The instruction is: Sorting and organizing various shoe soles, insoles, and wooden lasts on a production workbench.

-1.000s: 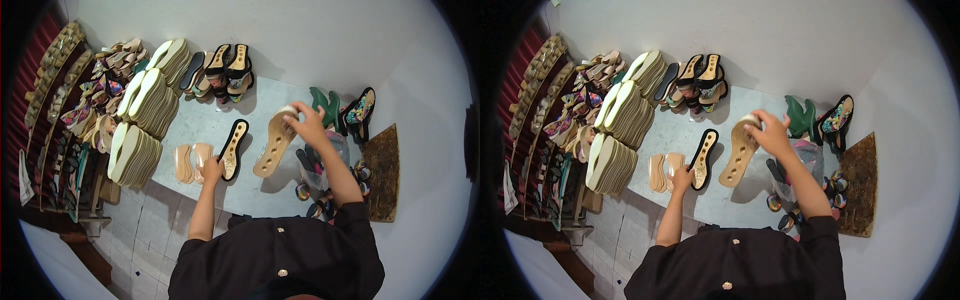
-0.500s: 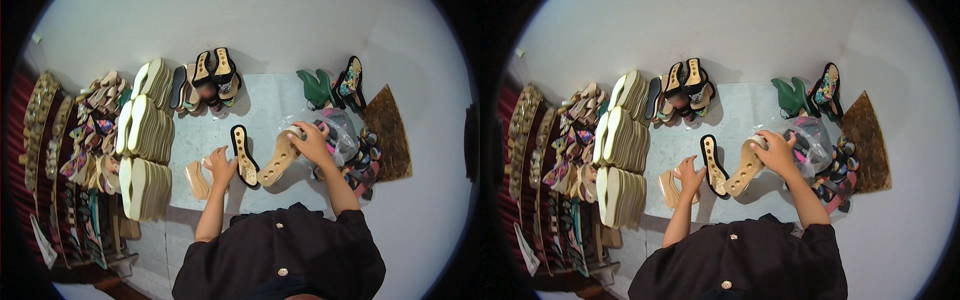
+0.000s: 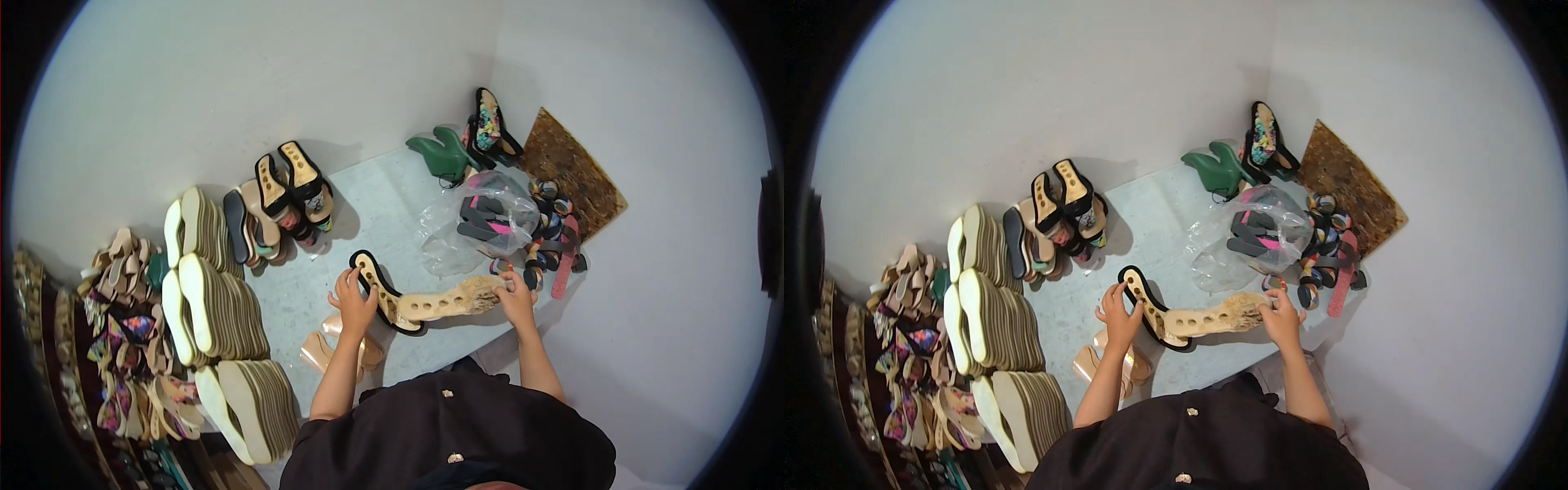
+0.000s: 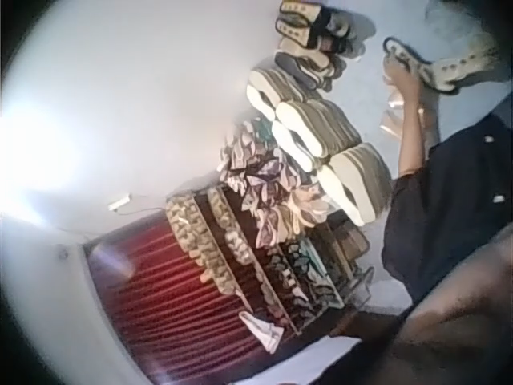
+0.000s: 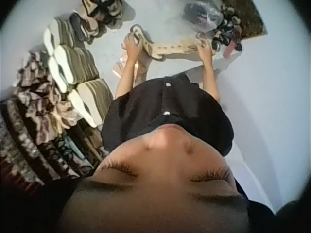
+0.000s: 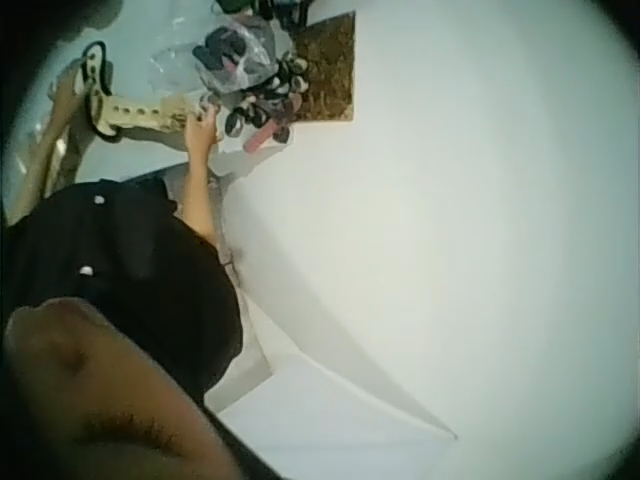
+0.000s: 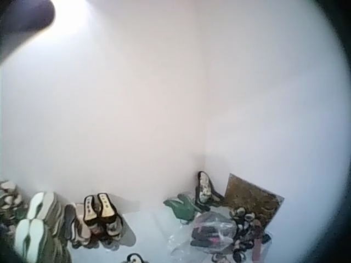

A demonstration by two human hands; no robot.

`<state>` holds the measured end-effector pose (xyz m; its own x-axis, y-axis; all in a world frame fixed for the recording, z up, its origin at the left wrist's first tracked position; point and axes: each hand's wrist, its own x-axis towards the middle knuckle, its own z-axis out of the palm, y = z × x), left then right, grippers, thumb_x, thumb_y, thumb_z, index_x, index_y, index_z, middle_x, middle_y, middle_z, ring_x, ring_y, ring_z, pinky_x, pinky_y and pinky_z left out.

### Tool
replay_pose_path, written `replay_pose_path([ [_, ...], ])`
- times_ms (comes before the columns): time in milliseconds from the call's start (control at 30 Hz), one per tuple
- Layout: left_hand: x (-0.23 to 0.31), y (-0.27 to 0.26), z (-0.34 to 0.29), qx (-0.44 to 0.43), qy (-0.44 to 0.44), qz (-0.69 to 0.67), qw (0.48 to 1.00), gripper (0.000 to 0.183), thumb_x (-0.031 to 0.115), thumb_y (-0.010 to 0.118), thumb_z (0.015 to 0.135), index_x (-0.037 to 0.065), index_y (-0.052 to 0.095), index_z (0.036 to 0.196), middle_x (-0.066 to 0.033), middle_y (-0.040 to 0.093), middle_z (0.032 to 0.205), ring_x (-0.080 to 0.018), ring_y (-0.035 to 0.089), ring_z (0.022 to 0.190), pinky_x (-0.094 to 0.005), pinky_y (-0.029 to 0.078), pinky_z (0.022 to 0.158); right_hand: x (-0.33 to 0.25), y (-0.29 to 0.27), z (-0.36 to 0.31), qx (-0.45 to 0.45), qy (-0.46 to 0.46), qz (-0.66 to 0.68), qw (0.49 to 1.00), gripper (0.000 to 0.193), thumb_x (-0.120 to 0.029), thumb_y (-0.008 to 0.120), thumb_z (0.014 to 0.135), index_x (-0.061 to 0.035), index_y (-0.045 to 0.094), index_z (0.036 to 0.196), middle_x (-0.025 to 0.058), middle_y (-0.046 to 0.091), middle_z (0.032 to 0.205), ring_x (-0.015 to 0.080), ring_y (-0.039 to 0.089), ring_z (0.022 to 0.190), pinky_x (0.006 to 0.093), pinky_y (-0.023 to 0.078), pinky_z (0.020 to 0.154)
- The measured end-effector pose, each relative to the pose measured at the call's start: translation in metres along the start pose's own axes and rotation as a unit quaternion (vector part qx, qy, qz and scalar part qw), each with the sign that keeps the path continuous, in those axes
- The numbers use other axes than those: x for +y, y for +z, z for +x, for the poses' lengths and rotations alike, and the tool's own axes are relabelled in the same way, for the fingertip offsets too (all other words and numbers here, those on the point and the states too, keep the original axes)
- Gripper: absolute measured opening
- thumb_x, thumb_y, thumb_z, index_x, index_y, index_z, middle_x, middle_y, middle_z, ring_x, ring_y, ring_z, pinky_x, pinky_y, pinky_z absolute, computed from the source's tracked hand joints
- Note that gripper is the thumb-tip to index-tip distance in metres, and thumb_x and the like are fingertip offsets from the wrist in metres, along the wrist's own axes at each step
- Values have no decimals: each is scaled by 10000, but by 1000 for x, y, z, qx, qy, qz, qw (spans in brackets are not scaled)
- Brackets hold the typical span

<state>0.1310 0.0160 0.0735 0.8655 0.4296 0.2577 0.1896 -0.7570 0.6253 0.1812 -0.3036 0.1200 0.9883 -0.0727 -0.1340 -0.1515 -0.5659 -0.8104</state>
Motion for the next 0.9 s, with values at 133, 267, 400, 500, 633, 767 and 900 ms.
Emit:
replay_pose_path([
  [133,1,6,1,-25,56,4,998,580,246,634,733,129,447,1270,-128,383,1309,-296,324,1254,-630,121,962,10,-2,-11,31,27,11,999,311,-302,610,763,-171,560,1041,19,677,840,177,609,879,520,67,1016],
  [267,10,17,-3,-66,97,7,993,589,255,642,735,131,446,1276,-132,368,1334,-309,311,1269,-644,114,955,33,10,14,86,-24,9,996,338,-350,607,788,-169,547,1067,43,669,885,204,611,900,530,103,1005],
  [400,34,32,-17,-151,169,6,974,644,370,655,731,116,441,1282,-152,385,1325,-298,336,1260,-641,139,954,11,30,49,128,-61,-61,988,348,-377,599,805,-196,541,1097,51,656,954,263,601,933,577,134,977],
  [500,64,53,-26,-219,204,32,954,763,468,654,712,68,396,1309,-170,383,1337,-298,348,1260,-639,157,960,-20,48,67,101,-123,-72,985,355,-365,591,813,-205,539,1126,37,641,1004,250,567,1003,610,137,964],
  [633,76,71,-23,-341,96,-48,934,998,595,636,693,-38,248,1360,-249,338,1360,-371,317,1272,-668,151,959,-62,84,81,1,-299,-154,942,381,-339,534,857,-226,497,1219,22,559,1147,227,410,1193,630,141,969],
  [767,68,99,-42,-133,90,-52,986,1055,621,611,704,-58,166,1379,-331,235,1383,-439,204,1314,-706,116,944,-73,127,97,-24,-354,-206,912,428,-347,522,862,-204,458,1260,49,492,1243,252,355,1236,642,158,969],
  [900,106,82,-29,-214,-40,82,973,1064,642,561,737,-27,91,1417,-339,15,1441,-454,-17,1357,-708,23,957,-72,141,111,-58,-353,-251,900,462,-331,527,855,-149,440,1271,121,406,1330,292,294,1289,650,150,991],
])
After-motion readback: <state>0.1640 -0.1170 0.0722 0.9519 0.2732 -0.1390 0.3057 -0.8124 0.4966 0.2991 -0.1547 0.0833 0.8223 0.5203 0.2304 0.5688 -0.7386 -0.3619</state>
